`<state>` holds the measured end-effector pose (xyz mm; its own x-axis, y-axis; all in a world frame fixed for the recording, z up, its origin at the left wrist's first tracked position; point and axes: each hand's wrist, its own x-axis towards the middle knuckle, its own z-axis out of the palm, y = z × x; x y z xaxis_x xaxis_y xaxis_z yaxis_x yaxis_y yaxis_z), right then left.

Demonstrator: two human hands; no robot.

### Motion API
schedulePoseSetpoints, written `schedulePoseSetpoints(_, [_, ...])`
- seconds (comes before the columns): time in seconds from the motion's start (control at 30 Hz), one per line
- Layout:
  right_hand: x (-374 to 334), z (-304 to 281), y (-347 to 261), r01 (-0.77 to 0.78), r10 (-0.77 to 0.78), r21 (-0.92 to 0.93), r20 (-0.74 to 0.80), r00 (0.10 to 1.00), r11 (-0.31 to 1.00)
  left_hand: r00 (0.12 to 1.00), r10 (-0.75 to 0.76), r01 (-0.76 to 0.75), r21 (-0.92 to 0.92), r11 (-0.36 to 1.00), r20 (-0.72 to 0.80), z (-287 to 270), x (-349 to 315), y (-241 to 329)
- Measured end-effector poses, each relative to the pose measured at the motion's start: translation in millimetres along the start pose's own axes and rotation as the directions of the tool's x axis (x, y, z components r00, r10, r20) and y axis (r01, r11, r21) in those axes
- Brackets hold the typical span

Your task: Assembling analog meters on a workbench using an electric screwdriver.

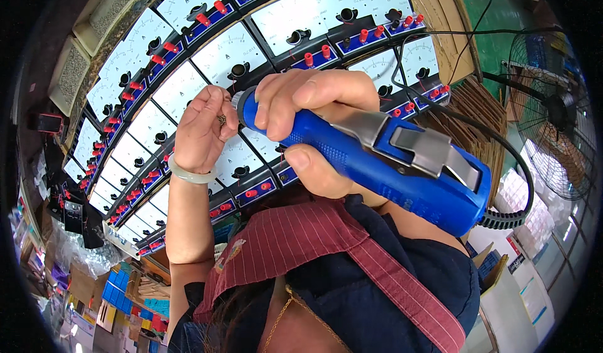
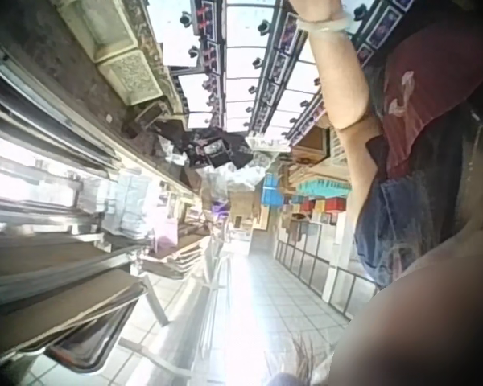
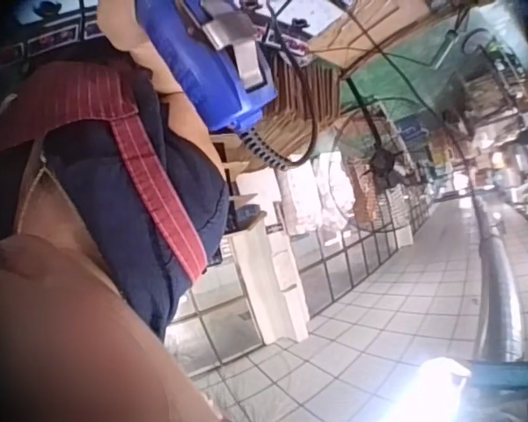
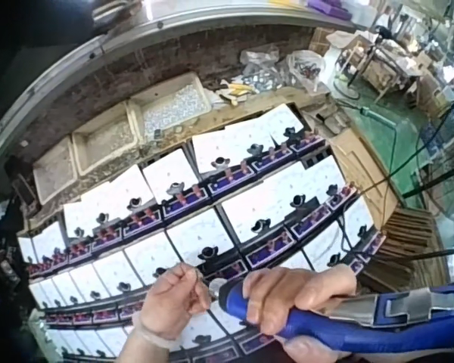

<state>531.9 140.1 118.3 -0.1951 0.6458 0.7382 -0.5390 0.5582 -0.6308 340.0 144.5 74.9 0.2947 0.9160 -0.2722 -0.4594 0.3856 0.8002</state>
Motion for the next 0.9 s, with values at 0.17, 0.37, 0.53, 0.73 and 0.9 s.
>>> schedulePoseSetpoints(0.17, [0, 10, -6, -0.112, 0.112, -0.007, -0.050, 0.992, 0.994, 1.000, 0.008, -0.010, -0.049, 0.999, -0.030, -2, -3, -9])
schedulePoseSetpoints(0.37, [5, 15, -4, -0.135, 0.136, 0.022, -0.053, 0.989, 0.991, 0.997, -0.039, 0.056, -0.270, 0.961, 0.067, -9, -5, -11])
schedulePoseSetpoints(0.53, [-1, 22, 30, -0.123, 0.105, -0.120, -0.149, 0.983, 0.985, 0.995, 0.027, 0.001, 0.285, 0.959, -0.095, -15, -7, 5])
schedulePoseSetpoints(0.73, [1, 19, 64, -0.128, 0.101, -0.201, -0.141, 0.985, 0.971, 0.890, 0.455, -0.015, 0.995, 0.104, -0.034, -37, 13, 22])
schedulePoseSetpoints(0.9, [-2, 22, 76, -0.115, 0.091, -0.205, -0.123, 0.988, 0.972, 0.896, 0.440, 0.036, 0.982, -0.185, 0.050, -50, 27, 23])
